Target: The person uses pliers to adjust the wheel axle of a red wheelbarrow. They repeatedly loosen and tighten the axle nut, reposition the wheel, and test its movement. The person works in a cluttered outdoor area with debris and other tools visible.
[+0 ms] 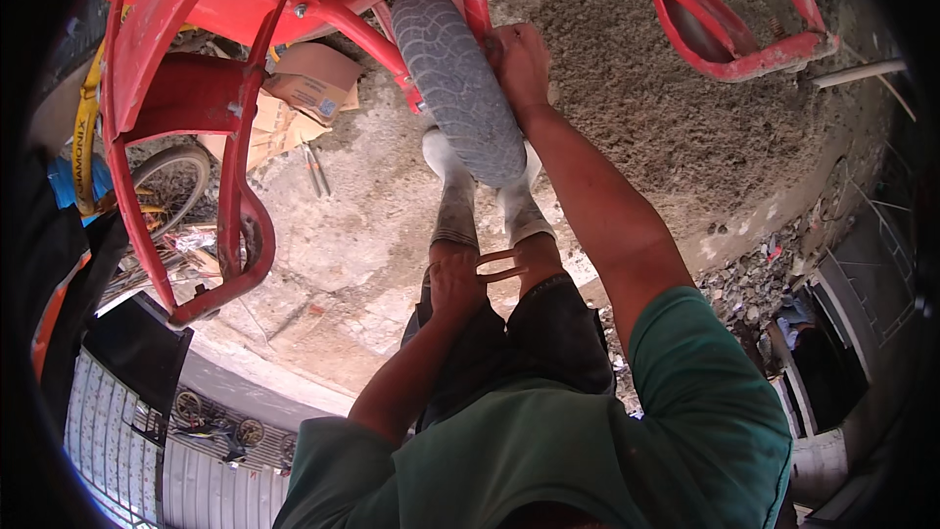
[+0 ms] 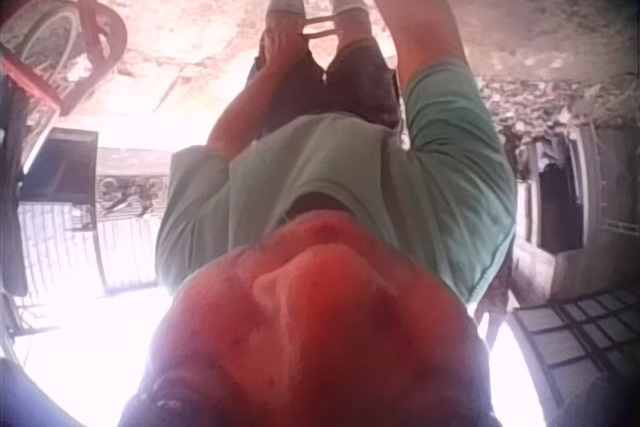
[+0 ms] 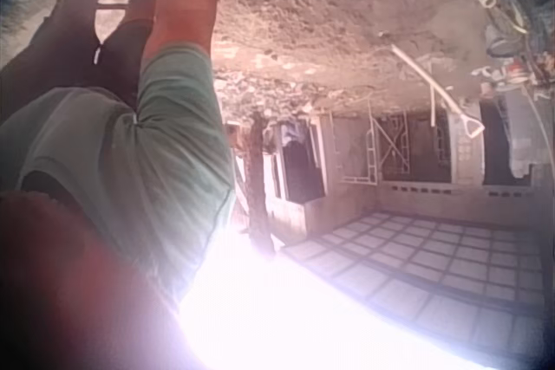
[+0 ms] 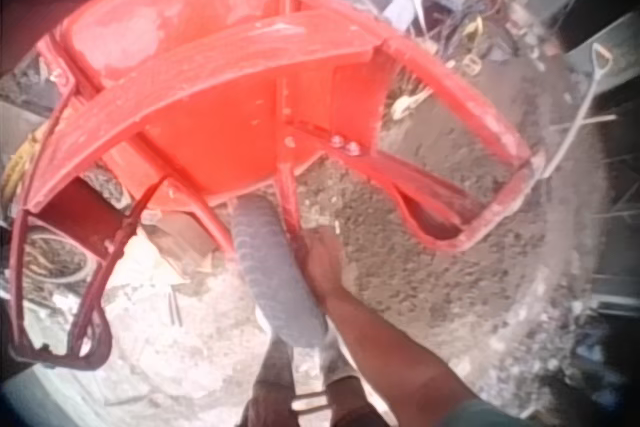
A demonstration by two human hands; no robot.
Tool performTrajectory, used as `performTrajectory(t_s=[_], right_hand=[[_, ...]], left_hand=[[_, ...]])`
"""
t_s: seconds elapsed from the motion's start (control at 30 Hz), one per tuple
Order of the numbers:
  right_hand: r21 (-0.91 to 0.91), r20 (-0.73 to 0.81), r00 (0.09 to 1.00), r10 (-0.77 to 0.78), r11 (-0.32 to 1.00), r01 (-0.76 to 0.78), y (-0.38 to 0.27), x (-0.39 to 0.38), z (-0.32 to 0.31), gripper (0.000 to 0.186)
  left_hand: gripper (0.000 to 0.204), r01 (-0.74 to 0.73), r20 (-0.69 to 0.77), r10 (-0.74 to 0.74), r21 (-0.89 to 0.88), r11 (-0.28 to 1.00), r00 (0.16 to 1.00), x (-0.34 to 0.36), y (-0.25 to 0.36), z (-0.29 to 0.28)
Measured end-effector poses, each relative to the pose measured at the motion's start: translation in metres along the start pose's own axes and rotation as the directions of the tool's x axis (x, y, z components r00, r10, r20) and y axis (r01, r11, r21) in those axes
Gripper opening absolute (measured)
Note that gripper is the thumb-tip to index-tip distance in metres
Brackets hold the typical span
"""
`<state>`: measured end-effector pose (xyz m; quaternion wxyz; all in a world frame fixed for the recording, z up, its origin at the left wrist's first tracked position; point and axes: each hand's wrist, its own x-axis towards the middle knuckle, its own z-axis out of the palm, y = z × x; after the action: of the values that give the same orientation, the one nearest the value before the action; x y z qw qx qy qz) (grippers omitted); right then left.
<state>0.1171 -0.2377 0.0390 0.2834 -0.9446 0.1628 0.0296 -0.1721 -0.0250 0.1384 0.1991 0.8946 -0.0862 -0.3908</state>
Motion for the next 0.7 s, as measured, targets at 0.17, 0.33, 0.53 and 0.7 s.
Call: performTrajectory(t_s=[0.17, 0.33, 0.53, 0.7], right_hand=[[-0.025, -0.015, 0.998, 0.053, 0.998, -0.053, 0.006, -0.012, 0.005, 0.018], [0.093, -0.006, 0.997, 0.083, 0.992, -0.082, 0.009, -0.014, 0.000, 0.021], [0.105, -0.007, 0.999, 0.044, 0.993, -0.043, 0.010, -0.014, 0.000, 0.023], [0.043, 0.021, 0.987, 0.160, 0.986, -0.161, 0.011, -0.014, 0.003, 0.026]], left_hand=[[0.030, -0.003, 0.020, 0.004, -0.018, 1.000, 1.000, 0.003, 0.004, -0.006], [0.030, -0.008, -0.002, 0.008, 0.002, 1.000, 1.000, 0.000, 0.001, -0.003], [0.032, 0.014, 0.032, -0.013, -0.034, 0.999, 0.999, 0.001, 0.000, 0.001], [0.032, 0.006, 0.028, -0.006, 0.005, 1.000, 1.000, 0.002, 0.004, -0.005]])
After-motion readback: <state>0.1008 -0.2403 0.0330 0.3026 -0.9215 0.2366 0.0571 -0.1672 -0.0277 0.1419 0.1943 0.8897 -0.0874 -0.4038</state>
